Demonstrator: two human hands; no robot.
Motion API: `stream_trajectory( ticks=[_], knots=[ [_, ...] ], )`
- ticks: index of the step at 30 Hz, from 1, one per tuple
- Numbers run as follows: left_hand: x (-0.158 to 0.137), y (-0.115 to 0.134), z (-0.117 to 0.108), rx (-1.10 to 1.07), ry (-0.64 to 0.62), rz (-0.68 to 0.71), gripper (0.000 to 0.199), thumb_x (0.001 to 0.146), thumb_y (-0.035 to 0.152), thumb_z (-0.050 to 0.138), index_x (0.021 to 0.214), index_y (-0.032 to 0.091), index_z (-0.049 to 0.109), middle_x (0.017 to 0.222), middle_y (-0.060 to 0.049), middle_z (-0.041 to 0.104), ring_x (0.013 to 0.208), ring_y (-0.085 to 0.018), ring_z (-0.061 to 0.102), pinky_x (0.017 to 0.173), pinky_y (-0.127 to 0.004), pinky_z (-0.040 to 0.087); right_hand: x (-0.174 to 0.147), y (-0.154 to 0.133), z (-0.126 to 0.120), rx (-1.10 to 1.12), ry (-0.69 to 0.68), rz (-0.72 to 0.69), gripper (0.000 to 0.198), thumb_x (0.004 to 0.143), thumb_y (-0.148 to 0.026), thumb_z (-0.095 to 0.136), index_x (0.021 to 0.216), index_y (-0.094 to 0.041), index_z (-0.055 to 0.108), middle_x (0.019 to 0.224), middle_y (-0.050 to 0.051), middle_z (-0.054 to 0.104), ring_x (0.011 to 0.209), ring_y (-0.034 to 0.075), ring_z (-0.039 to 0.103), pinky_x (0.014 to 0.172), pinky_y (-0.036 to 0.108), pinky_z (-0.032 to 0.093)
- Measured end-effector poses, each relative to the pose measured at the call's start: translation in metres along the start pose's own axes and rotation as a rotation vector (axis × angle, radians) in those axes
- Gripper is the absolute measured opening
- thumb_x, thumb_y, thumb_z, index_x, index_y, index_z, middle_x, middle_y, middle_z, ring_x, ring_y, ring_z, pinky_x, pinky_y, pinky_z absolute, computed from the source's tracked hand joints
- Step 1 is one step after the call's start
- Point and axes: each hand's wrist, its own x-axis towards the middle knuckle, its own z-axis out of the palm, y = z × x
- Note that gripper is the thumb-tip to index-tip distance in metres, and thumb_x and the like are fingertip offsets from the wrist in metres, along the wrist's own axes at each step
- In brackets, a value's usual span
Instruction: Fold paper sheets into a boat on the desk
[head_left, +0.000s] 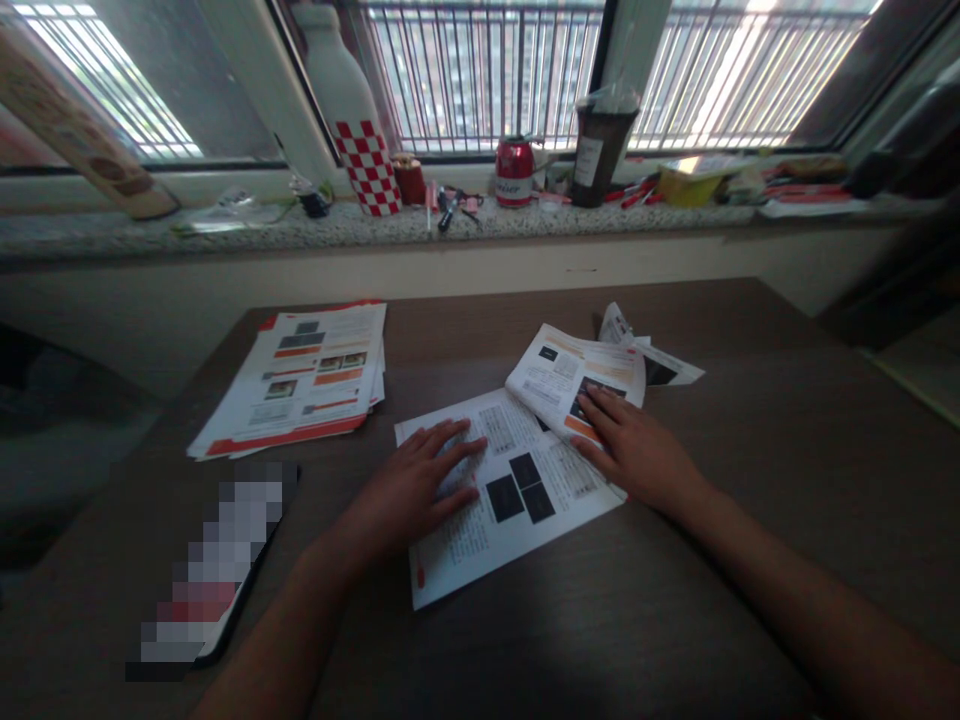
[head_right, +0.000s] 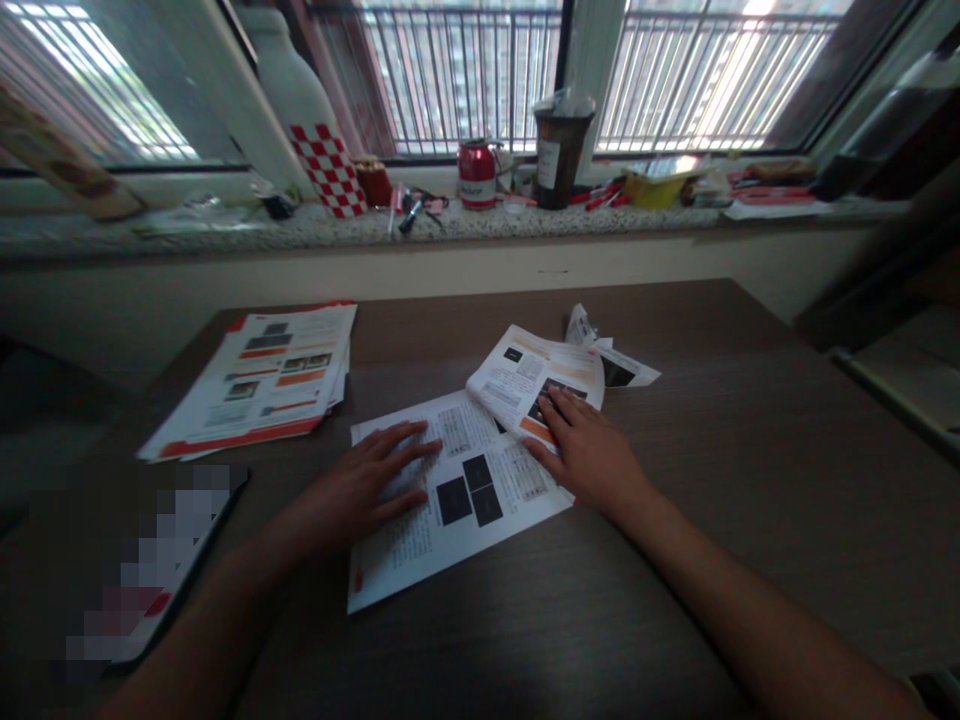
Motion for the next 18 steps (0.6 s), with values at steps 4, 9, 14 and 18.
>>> stream_trajectory(
  ticks=[4, 9, 14, 18],
  knots=[
    [-0.003, -0.003, -0.003, -0.004, 0.05, 0.004, 0.054, 0.101, 0.048, 0.064, 0.153, 0.037, 0.053, 0.167, -0.006, 0.042, 0.149, -0.035, 0.045, 0.118, -0.057, 0.043, 0.0, 0.009, 0.0, -0.039, 0.02, 0.049, 0.072, 0.108, -0.06, 0.035, 0.157, -0.009, 0.05, 0.164, 0.02, 0.045, 0.15, 0.037, 0.046, 0.123, 0.053, 0.04],
    [0.007, -0.002, 0.001, 0.026, 0.184, -0.071, 0.044, 0.106, 0.043, 0.055, 0.148, 0.031, 0.057, 0.154, -0.01, 0.055, 0.139, -0.034, 0.054, 0.115, -0.059, 0.044, 0.0, 0.01, 0.0, -0.049, 0.0, 0.055, 0.063, 0.109, -0.058, 0.036, 0.163, -0.026, 0.044, 0.167, 0.015, 0.041, 0.152, 0.04, 0.042, 0.121, 0.056, 0.041],
    [0.02, -0.01, 0.018, 0.07, 0.283, -0.101, 0.056, 0.105, 0.042, 0.054, 0.158, 0.026, 0.046, 0.166, -0.013, 0.042, 0.15, -0.037, 0.042, 0.123, -0.061, 0.034, -0.001, 0.006, 0.002, -0.047, -0.007, 0.036, 0.059, 0.109, -0.057, 0.037, 0.163, -0.035, 0.041, 0.172, 0.01, 0.034, 0.154, 0.042, 0.037, 0.122, 0.059, 0.038],
    [0.022, -0.016, 0.026, 0.098, 0.234, -0.143, 0.058, 0.107, 0.046, 0.048, 0.161, 0.025, 0.043, 0.169, -0.014, 0.037, 0.156, -0.037, 0.035, 0.126, -0.062, 0.028, -0.001, 0.009, 0.006, -0.053, -0.006, 0.026, 0.059, 0.108, -0.057, 0.038, 0.162, -0.035, 0.043, 0.172, 0.008, 0.035, 0.156, 0.041, 0.033, 0.122, 0.061, 0.036]
  ],
)
